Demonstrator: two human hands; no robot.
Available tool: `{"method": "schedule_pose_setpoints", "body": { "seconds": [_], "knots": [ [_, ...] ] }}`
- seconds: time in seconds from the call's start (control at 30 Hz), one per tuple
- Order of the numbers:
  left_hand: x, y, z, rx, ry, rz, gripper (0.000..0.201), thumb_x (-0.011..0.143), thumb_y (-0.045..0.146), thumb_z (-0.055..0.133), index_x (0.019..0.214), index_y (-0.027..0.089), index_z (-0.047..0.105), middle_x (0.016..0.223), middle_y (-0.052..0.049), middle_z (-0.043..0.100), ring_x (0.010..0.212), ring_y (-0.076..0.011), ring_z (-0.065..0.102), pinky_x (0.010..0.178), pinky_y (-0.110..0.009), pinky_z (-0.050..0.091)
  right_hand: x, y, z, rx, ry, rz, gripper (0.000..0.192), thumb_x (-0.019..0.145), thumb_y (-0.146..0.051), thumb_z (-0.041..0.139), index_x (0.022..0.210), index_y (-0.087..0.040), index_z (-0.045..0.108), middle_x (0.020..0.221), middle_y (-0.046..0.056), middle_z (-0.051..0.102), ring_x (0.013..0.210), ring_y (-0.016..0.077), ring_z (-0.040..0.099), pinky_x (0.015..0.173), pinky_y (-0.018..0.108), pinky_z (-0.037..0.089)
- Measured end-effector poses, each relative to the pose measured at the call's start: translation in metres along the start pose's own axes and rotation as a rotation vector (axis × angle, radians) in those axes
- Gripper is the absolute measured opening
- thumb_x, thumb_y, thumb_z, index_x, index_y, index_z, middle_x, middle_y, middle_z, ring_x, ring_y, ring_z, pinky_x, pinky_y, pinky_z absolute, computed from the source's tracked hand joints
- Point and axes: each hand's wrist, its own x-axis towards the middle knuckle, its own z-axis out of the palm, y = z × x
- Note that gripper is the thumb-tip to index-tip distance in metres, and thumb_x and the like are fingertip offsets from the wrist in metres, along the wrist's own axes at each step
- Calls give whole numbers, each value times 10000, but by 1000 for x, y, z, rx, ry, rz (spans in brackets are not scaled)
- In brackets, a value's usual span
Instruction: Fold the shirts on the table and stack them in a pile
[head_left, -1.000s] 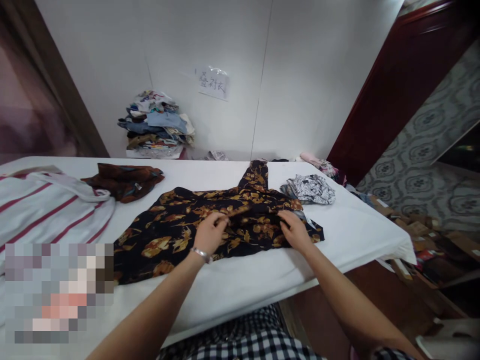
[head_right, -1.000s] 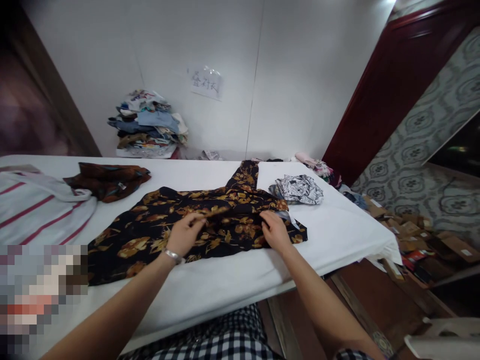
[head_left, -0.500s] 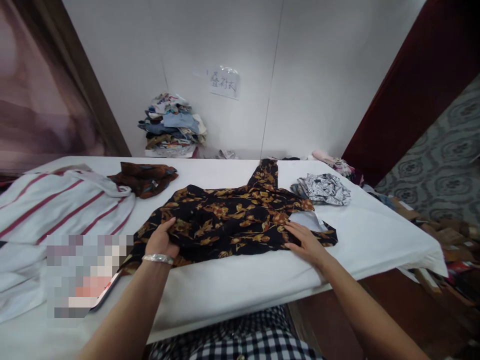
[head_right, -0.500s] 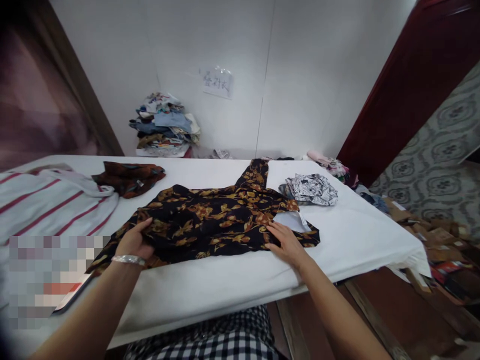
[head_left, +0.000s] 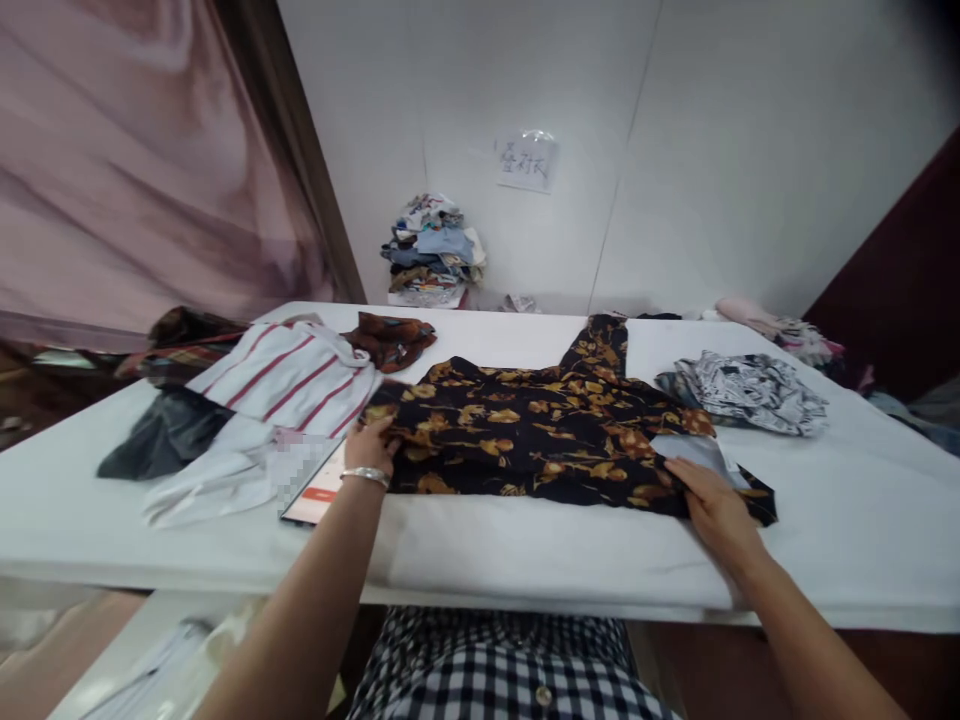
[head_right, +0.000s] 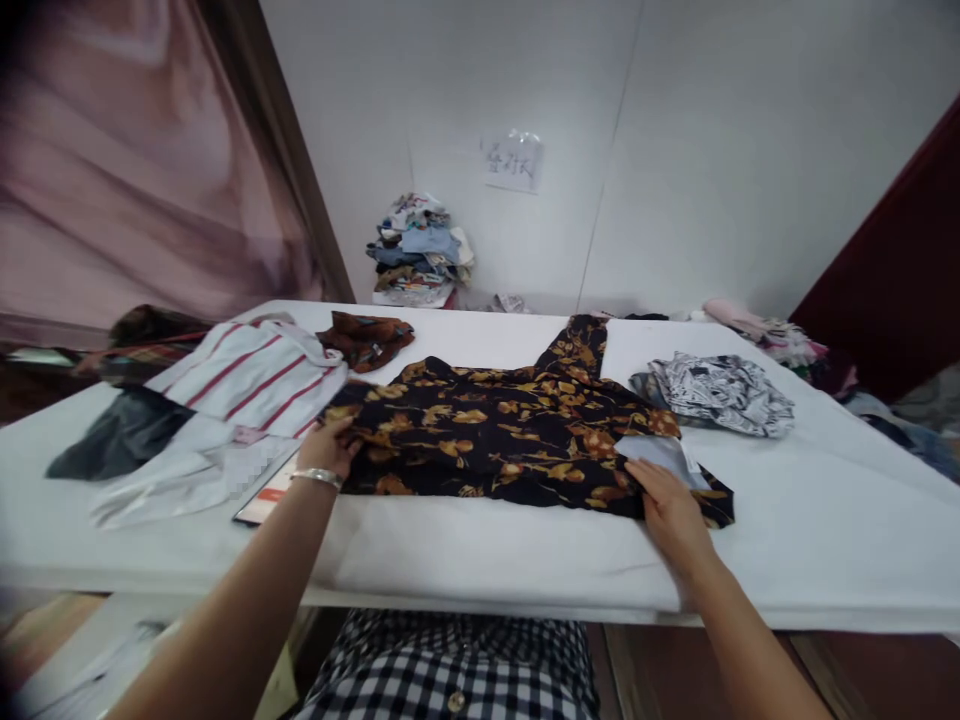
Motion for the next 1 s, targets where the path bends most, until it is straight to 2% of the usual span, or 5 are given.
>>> {"method": "schedule_pose_setpoints", "body": {
  "seconds": [0.13, 0.33, 0.5, 0.73, 1.0],
  "knots": [
    [1, -22, -17, 171, 121, 48, 317, 609, 117, 641, 903, 204, 560, 862, -15, 642, 766, -161, 632, 748, -358, 537, -9, 12, 1, -44, -41, -2, 517, 792, -176, 422, 1291, -212, 555, 1293, 73, 586, 1213, 260, 529, 1040, 459, 429],
    [-9, -4, -23, 604, 127, 294, 637, 645, 152, 637, 1262, 211, 490, 1133, -81, 617, 1064, -251, 589, 983, -430, 441, -13, 31, -3, -99, 22, 33, 504, 787, -161, 403, 1256, -219, 578, 1239, 65, 624, 1153, 249, 578, 1020, 432, 449],
    [-27, -1, -38, 1224, -17, 768, 503, 819, 318, 510, 1291, 144, 490, 1409, -179, 417, 1293, -335, 406, 1056, -486, 357, -20, 22, -10, -133, -29, -7, 503, 793, -175, 421, 1274, -224, 562, 1221, 72, 635, 1146, 258, 582, 992, 452, 458],
    [-27, -18, -62, 1481, -773, 911, 501, 792, 473, 539, 1245, 259, 572, 1351, -66, 545, 1187, -275, 537, 979, -422, 443, -31, 8, -28, -241, -122, -55, 527, 827, -215, 448, 1352, -256, 477, 1392, 85, 497, 1316, 278, 415, 1064, 549, 310],
    [-17, -7, -56, 1768, -618, 1083, 591, 668, 53, 411, 1188, 220, 636, 1226, -118, 638, 1191, -308, 538, 1035, -557, 294, -22, 5, -33, -193, -290, -52, 595, 773, -160, 436, 1360, -246, 480, 1400, 90, 486, 1319, 255, 412, 1090, 557, 267]
  ]
}}
